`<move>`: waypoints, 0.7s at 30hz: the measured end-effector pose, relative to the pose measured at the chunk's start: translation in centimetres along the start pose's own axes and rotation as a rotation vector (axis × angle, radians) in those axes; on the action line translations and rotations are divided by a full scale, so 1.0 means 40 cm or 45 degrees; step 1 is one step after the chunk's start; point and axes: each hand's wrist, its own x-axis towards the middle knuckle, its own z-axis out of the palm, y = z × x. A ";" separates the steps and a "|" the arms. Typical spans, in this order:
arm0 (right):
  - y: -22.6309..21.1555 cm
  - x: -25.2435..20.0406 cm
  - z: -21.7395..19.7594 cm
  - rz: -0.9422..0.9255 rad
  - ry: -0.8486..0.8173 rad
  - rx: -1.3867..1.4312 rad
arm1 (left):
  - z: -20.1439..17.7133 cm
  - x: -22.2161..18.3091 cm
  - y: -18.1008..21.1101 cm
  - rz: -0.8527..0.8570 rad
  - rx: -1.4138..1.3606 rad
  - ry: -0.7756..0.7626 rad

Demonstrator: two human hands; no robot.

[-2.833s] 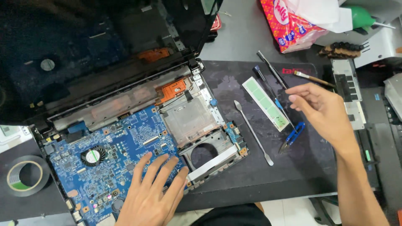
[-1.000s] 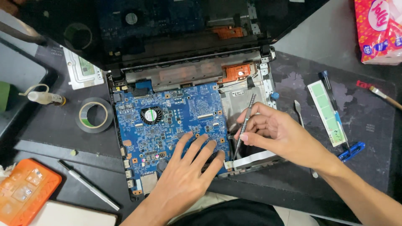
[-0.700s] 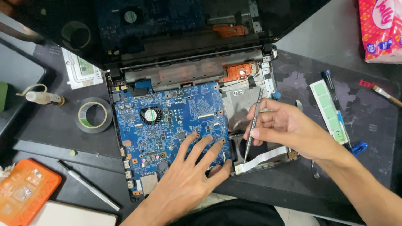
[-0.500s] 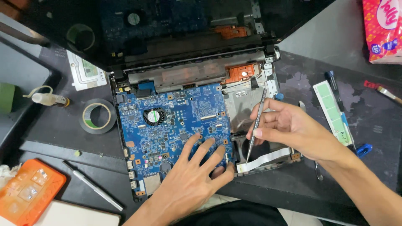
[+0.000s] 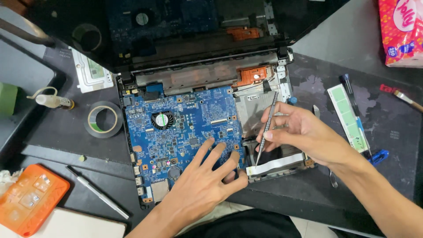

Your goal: The person reassembles a laptop by connecting a ribbon cable to the motherboard, installing a small circuit board, and securing the keyboard and metal cover plate with screws. The laptop is closed at the end.

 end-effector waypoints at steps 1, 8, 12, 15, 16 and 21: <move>0.000 -0.001 0.003 -0.001 0.001 -0.001 | -0.003 0.000 0.001 0.001 0.000 0.001; 0.005 -0.016 0.039 -0.100 0.046 0.009 | 0.000 -0.022 -0.001 0.015 -0.057 0.109; 0.005 -0.022 0.046 -0.111 0.046 0.010 | -0.005 -0.022 0.014 -0.120 -0.182 0.276; -0.010 -0.027 0.046 -0.088 0.036 0.000 | -0.008 -0.017 0.032 -0.454 -0.348 0.231; -0.010 -0.027 0.044 -0.087 0.036 0.001 | -0.012 -0.008 0.038 -0.455 -0.348 0.230; -0.014 -0.031 0.041 -0.106 0.025 0.020 | -0.025 0.025 0.053 -1.063 -0.978 -0.071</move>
